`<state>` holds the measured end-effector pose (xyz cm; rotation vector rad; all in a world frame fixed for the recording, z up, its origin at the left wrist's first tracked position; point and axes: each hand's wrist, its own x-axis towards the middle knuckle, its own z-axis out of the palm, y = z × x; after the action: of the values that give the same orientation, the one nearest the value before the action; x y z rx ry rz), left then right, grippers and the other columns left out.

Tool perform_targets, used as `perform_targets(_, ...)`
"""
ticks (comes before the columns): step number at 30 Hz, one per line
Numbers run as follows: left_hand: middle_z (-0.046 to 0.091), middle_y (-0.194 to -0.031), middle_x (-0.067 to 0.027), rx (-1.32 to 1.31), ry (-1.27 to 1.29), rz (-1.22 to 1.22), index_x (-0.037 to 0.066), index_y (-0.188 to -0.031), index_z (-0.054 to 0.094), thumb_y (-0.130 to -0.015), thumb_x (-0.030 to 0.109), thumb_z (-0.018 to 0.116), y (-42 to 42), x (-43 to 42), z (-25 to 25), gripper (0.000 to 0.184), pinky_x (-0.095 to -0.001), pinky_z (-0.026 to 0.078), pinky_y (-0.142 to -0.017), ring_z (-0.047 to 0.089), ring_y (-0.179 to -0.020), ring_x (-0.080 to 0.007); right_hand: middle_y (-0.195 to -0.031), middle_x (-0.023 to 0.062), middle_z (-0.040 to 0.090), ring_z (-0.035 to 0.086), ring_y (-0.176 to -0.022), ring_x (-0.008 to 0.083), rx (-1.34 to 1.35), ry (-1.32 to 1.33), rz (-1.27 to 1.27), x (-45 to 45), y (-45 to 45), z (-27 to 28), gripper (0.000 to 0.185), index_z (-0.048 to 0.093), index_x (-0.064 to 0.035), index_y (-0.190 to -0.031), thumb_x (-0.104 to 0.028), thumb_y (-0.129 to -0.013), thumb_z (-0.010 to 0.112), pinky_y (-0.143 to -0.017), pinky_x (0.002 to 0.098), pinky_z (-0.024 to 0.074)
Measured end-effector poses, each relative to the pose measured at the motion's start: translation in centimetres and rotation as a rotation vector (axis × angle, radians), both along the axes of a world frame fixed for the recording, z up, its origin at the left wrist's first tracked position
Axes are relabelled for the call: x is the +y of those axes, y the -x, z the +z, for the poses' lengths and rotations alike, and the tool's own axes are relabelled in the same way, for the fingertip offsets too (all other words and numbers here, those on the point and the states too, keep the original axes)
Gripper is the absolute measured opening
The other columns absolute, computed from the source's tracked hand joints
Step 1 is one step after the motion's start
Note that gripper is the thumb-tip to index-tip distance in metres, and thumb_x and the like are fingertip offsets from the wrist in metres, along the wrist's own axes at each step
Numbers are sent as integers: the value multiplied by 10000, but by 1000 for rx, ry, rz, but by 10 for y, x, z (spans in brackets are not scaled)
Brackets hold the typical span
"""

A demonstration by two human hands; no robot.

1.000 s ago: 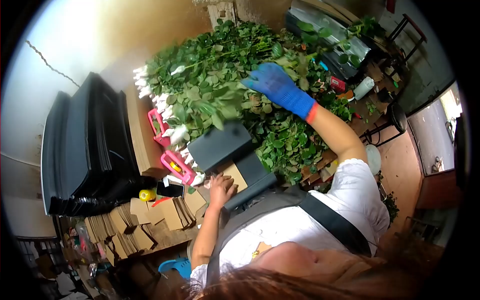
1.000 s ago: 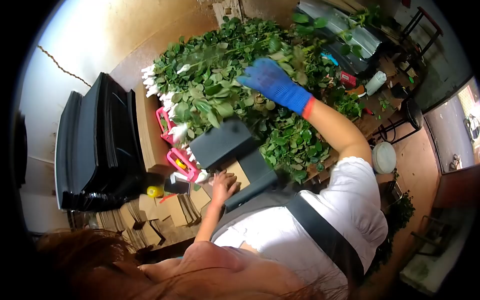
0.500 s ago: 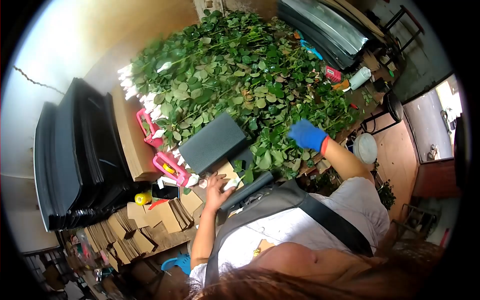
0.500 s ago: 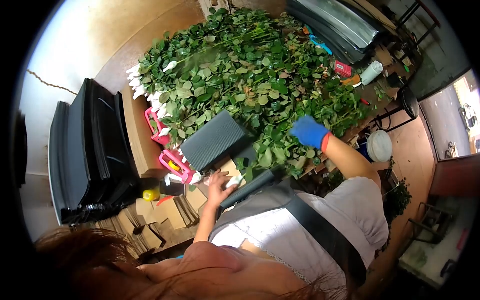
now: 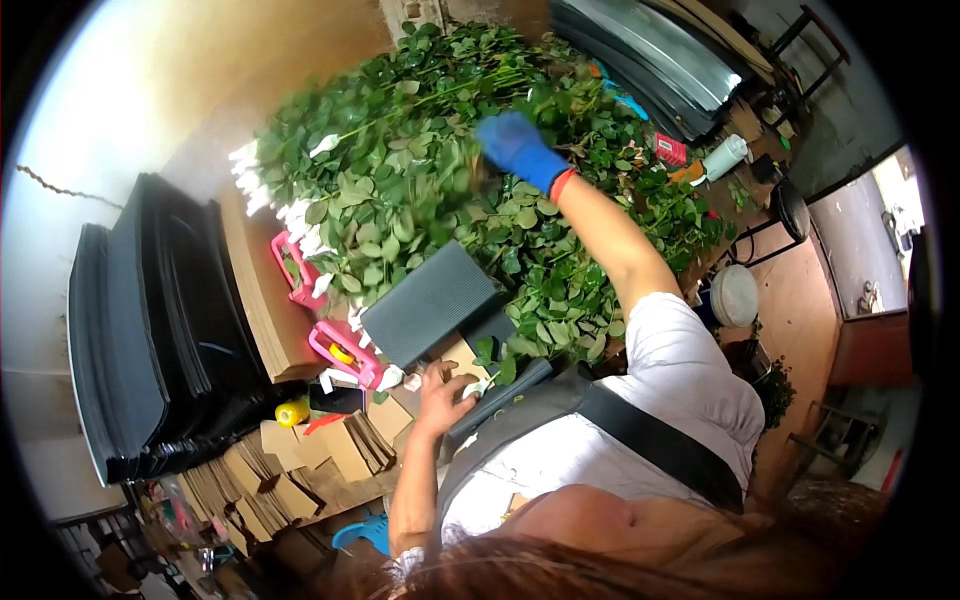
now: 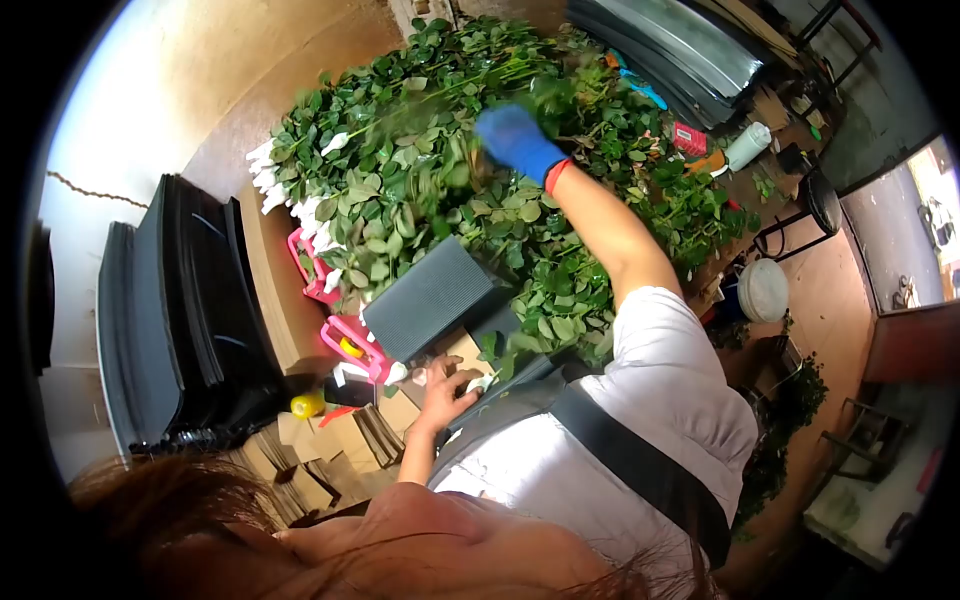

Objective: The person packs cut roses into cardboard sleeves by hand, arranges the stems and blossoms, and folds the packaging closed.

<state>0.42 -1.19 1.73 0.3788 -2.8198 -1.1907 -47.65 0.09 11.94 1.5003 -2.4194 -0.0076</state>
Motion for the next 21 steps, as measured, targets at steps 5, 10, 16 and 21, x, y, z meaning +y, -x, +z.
perform_targets(5,544,-1213,-140,14,3,-9,168,-971,742,-707,264,762,0,-2,2,282,-484,360,-1023,441,-1212,-362,-811,46,683,644,-724,245,96,337,388,57,34,50,214,746,-234,-973,-110,-836,639,-745,408,543)
perform_targets(10,545,-1207,-125,50,39,-26,158,-985,747,-758,268,811,-2,-2,-7,260,-456,394,-992,465,-1190,-348,-972,66,699,659,-909,297,41,335,209,130,21,74,224,715,-217,-1106,-224,-906,616,-849,411,533)
perform_targets(16,604,-1171,-114,84,32,-12,162,-943,778,-698,310,840,-3,-4,-10,293,-528,340,-1024,476,-1201,-359,-1116,138,670,650,-990,341,-515,505,229,190,-10,81,327,665,-97,-1177,-77,-853,630,-890,402,527)
perform_targets(21,629,-1183,-133,141,97,85,115,-1108,722,-664,387,855,-4,2,-4,537,-491,397,-999,537,-1146,-355,-1049,152,671,639,-948,365,-607,107,228,244,-53,48,312,679,-103,-1123,-44,-827,601,-864,424,530)
